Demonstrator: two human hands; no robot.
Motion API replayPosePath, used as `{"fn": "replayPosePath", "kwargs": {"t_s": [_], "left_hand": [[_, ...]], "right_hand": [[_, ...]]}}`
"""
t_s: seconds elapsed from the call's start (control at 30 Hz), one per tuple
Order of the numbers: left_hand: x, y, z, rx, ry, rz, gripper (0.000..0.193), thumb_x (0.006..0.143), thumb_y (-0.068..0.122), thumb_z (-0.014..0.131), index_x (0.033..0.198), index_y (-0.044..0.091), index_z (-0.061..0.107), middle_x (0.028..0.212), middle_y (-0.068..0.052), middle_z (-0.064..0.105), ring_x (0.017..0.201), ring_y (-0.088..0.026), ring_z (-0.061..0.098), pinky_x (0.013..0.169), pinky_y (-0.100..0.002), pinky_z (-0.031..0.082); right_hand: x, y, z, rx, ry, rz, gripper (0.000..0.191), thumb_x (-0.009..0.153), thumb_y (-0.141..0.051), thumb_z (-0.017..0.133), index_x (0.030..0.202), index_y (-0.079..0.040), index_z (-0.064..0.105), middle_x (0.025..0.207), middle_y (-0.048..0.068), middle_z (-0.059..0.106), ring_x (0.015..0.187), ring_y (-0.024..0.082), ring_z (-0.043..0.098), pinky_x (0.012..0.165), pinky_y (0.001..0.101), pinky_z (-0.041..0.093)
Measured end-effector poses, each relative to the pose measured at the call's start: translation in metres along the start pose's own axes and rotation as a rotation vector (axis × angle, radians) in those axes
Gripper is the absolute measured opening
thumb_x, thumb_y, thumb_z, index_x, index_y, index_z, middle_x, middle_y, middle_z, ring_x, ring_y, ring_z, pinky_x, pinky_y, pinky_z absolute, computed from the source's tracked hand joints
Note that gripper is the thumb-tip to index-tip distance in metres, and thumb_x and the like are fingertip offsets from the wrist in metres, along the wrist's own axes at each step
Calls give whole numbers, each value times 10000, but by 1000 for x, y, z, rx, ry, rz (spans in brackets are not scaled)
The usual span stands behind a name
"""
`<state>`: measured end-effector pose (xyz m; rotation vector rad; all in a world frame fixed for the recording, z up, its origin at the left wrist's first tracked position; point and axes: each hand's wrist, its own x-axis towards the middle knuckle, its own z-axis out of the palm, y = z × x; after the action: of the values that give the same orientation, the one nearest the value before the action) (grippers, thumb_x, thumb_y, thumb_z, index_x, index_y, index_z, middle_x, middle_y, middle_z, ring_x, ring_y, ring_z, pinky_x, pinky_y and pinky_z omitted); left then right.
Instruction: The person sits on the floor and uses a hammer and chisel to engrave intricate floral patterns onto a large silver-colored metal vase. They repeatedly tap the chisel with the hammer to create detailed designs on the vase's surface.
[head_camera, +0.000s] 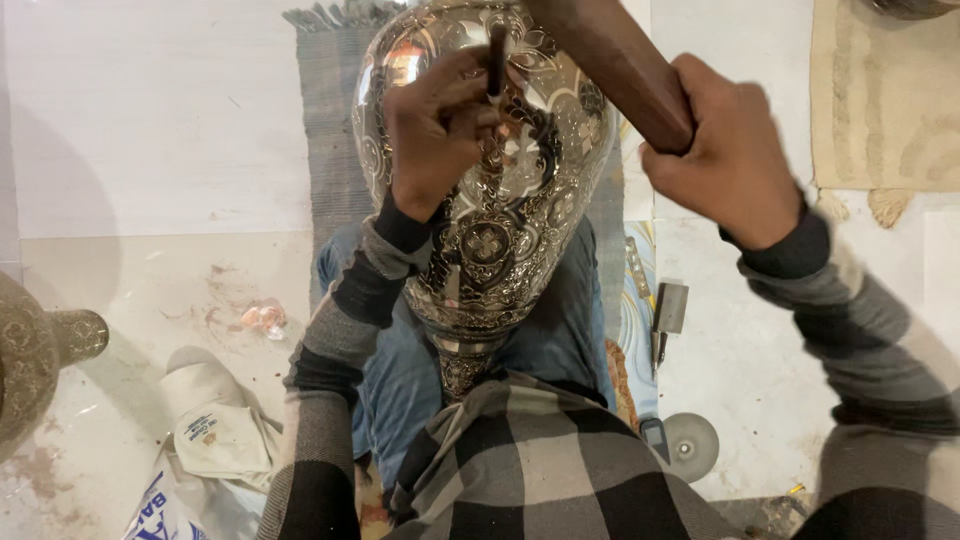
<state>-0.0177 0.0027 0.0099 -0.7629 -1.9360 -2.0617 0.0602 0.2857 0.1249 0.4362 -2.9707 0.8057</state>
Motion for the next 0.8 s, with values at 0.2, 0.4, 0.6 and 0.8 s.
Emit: {"fn": "replayPosePath", "kwargs": {"t_s": [0.2, 0.4, 0.6, 0.8], "left_hand": [[26, -18, -24, -73, -308, 14, 520, 882, -155, 711, 1367, -5, 602, 1018, -175, 792, 815, -211, 819, 690, -328, 720], [63, -28, -30, 194, -775, 392, 554, 860, -142, 695, 1372, 58, 626, 961, -111, 795, 812, -174, 788, 630, -287, 642], [82, -19, -30, 329, -1059, 502, 553, 821, -80, 748, 1334, 114, 679, 667, -50, 713, 524, -161, 655, 481, -314, 537], [92, -13, -29, 145, -1089, 371, 580, 782, -90, 742, 1328, 92, 671, 680, -28, 688, 545, -126, 648, 465, -302, 502]], "right_hand": [[-54, -7, 110, 783, 239, 361, 278, 863, -111, 812, 1033, -9, 617, 675, 27, 644, 489, 98, 587, 429, 253, 466], [-105, -28, 196, 984, 504, 487, 121, 905, -1, 772, 935, 25, 658, 703, 72, 658, 580, 133, 635, 553, 296, 516], [-100, -32, 199, 718, 548, 555, 169, 855, 4, 809, 968, 45, 689, 749, 68, 685, 627, 126, 638, 578, 282, 501], [-86, -32, 180, 936, 738, 489, 189, 847, 21, 806, 957, -16, 657, 752, 34, 673, 615, 115, 628, 595, 279, 517]]}}
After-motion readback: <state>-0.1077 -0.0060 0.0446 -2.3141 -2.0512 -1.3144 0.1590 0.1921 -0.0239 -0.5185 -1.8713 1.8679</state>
